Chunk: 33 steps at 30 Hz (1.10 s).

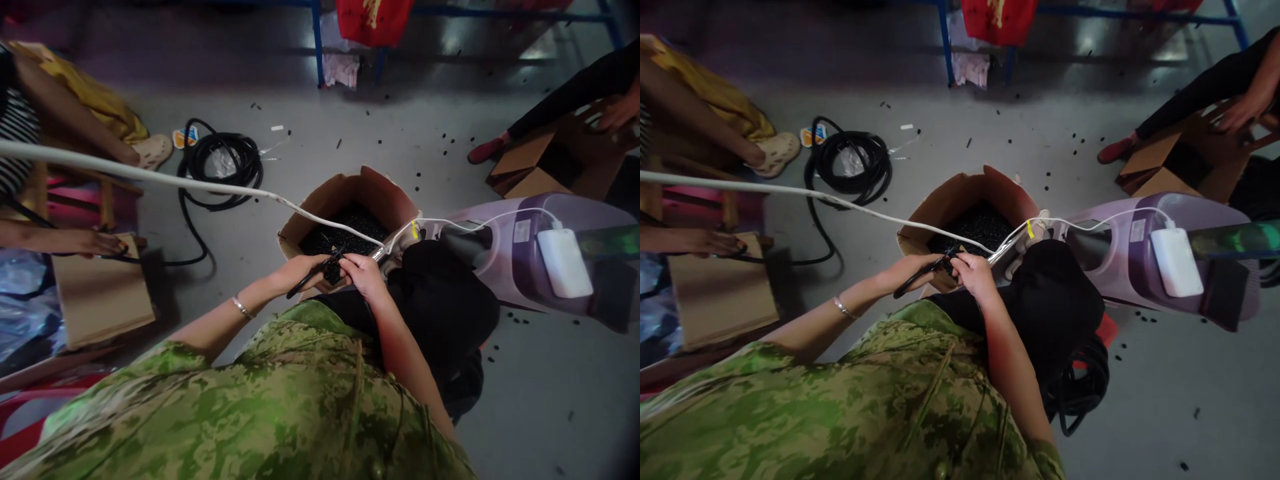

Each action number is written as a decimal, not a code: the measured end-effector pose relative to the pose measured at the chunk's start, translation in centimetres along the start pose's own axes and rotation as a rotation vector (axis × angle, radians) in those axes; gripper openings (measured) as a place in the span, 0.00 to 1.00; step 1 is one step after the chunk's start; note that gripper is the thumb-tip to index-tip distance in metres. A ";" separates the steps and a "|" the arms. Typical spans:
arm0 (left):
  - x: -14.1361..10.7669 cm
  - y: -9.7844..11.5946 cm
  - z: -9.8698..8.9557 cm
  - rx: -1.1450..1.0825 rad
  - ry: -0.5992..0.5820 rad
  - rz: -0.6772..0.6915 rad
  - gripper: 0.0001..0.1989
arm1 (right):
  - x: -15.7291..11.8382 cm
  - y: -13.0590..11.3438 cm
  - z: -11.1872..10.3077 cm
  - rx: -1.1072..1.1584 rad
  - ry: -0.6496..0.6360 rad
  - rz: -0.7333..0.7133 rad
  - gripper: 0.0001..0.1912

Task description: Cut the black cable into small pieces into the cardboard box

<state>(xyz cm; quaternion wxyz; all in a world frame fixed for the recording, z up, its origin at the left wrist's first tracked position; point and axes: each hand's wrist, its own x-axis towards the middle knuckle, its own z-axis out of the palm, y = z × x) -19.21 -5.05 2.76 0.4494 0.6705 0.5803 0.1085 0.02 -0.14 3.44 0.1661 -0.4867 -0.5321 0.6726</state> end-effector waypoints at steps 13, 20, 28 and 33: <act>-0.1 1.0 -0.3 -0.001 -0.012 -0.012 0.21 | -0.2 -0.1 -0.1 -0.005 -0.012 -0.032 0.15; -0.4 0.5 0.1 0.080 -0.006 -0.051 0.20 | 0.2 0.6 -0.1 -0.155 -0.075 -0.043 0.16; -1.4 0.4 0.4 0.135 -0.055 -0.103 0.14 | 0.7 0.6 -0.2 -0.368 -0.141 -0.086 0.18; -2.0 0.7 0.4 0.126 -0.082 -0.131 0.12 | 0.9 0.8 -0.2 -0.430 -0.164 -0.068 0.18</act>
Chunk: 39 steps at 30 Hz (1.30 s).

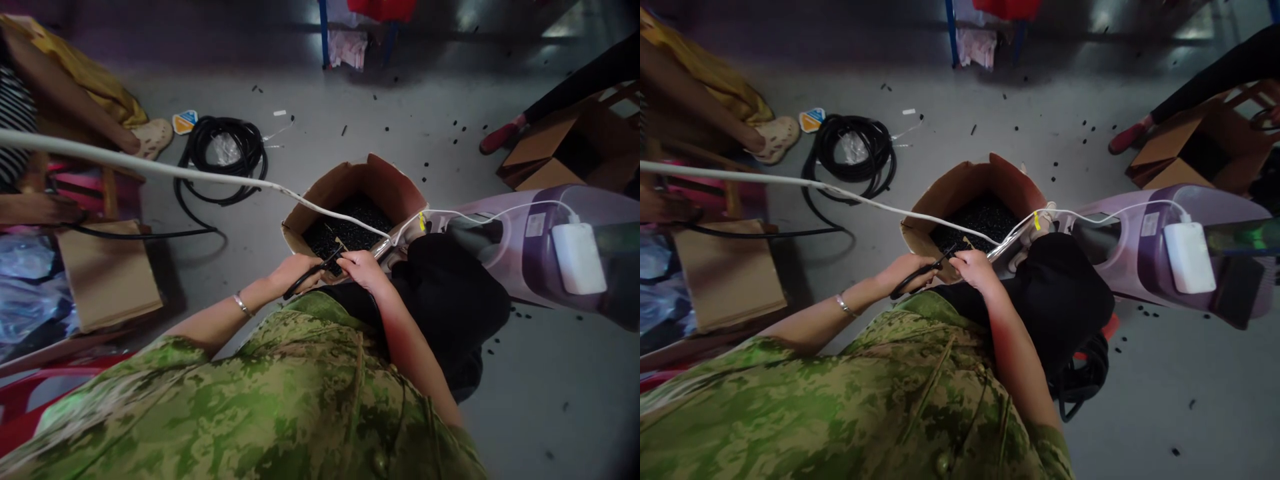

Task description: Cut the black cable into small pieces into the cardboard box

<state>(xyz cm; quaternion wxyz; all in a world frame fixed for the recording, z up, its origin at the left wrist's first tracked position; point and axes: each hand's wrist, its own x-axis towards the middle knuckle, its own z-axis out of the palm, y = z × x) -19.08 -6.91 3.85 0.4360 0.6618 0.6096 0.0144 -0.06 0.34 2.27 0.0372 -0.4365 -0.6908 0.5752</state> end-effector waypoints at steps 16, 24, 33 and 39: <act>0.3 -0.9 0.8 0.068 -0.007 0.034 0.15 | 0.9 0.8 0.9 0.011 -0.002 0.198 0.17; 0.4 -1.5 -0.2 0.121 -0.028 0.061 0.14 | 0.5 0.2 0.5 -0.025 0.028 0.076 0.12; 0.7 -1.4 -0.2 -0.097 0.006 0.141 0.13 | 0.2 -0.2 0.4 -0.017 0.059 -0.004 0.13; 1.1 -0.9 -0.1 -0.047 0.017 0.072 0.11 | -0.2 -0.9 0.3 -0.237 0.091 -0.013 0.14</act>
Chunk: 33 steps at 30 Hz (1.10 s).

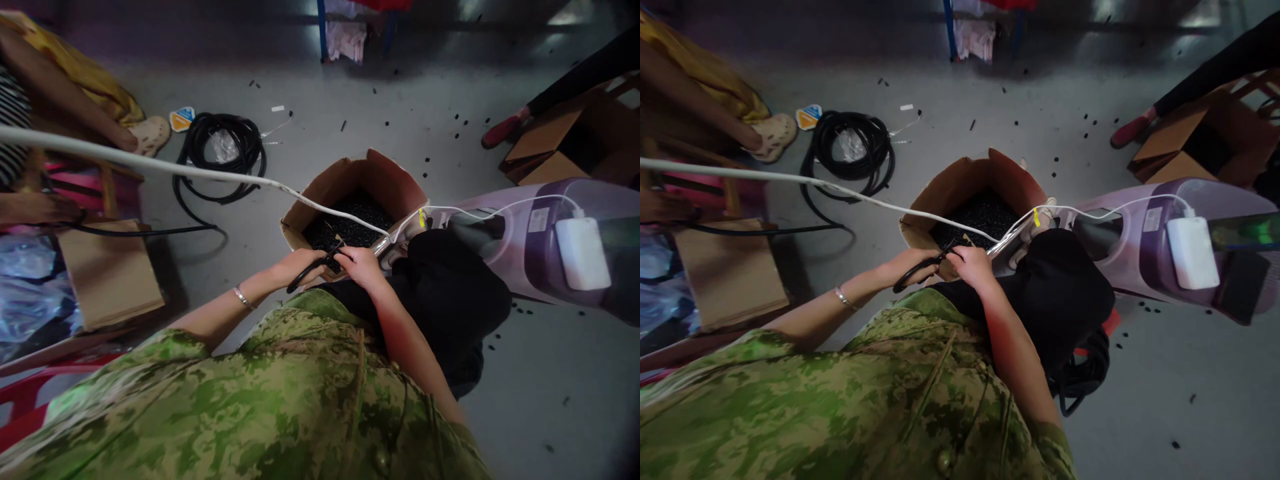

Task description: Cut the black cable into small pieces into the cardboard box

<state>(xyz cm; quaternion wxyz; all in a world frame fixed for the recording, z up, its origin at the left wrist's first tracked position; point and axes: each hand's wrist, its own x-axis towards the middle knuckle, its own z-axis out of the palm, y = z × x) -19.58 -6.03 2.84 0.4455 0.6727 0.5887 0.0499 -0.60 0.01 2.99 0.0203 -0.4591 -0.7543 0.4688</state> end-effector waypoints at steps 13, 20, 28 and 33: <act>-0.3 1.6 -0.8 0.062 -0.097 -0.073 0.14 | 0.3 0.1 -0.1 -0.214 -0.087 0.005 0.16; -0.5 1.6 -0.3 0.145 -0.071 -0.056 0.15 | 0.3 0.1 0.0 -0.300 -0.116 0.040 0.17; 1.0 1.4 2.0 0.280 -0.064 -0.155 0.17 | 1.0 0.3 0.2 -0.363 -0.118 0.204 0.18; 1.7 0.6 3.1 0.187 -0.021 -0.170 0.17 | 1.2 1.0 0.2 -0.227 -0.058 0.220 0.16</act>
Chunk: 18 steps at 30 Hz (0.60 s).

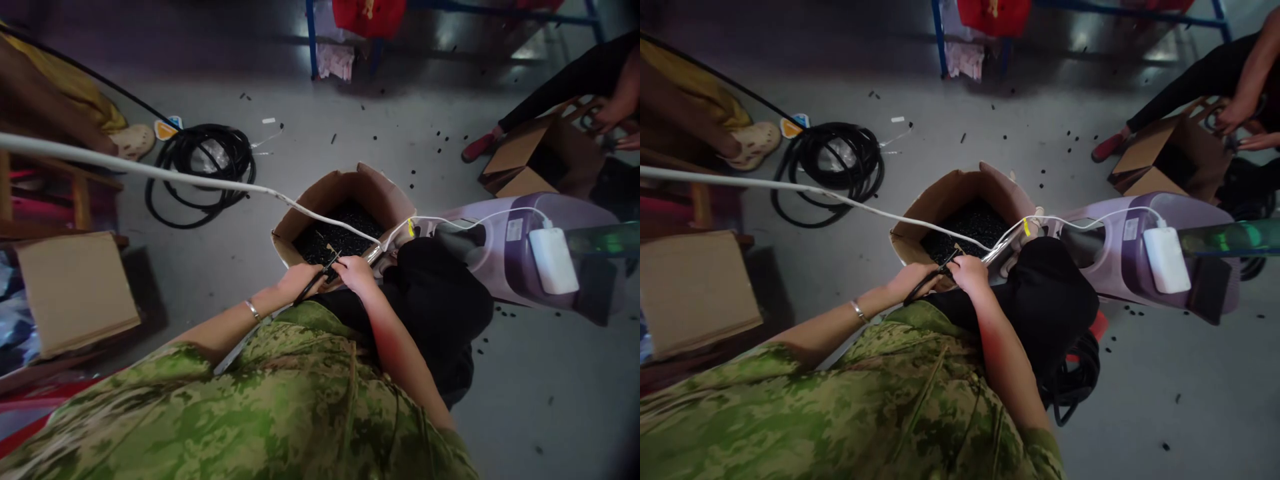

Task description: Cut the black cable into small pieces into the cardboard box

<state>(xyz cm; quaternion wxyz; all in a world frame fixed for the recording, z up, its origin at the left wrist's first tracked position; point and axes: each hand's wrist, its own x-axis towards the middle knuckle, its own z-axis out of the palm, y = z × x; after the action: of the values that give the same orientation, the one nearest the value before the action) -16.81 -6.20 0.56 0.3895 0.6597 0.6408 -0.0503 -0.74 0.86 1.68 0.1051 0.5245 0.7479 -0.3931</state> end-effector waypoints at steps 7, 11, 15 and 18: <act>-0.8 -2.2 -1.9 -0.268 -0.044 0.265 0.13 | -0.3 0.3 0.2 0.411 -0.082 -0.105 0.15; -0.8 -2.5 -2.3 -0.152 -0.018 0.277 0.12 | -0.4 0.2 0.1 0.464 -0.070 -0.137 0.15; -0.9 -2.0 -2.6 -0.072 -0.037 0.182 0.13 | -0.4 0.3 0.1 0.447 -0.051 -0.146 0.15; -1.0 -1.2 -3.2 -0.017 -0.071 0.110 0.15 | -0.3 0.3 0.1 0.434 -0.057 -0.145 0.13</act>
<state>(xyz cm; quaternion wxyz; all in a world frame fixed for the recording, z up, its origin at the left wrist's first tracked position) -19.43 -5.34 2.84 0.4197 0.6884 0.5897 -0.0469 -0.36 0.60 1.62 -0.0176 0.4686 0.6782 -0.5658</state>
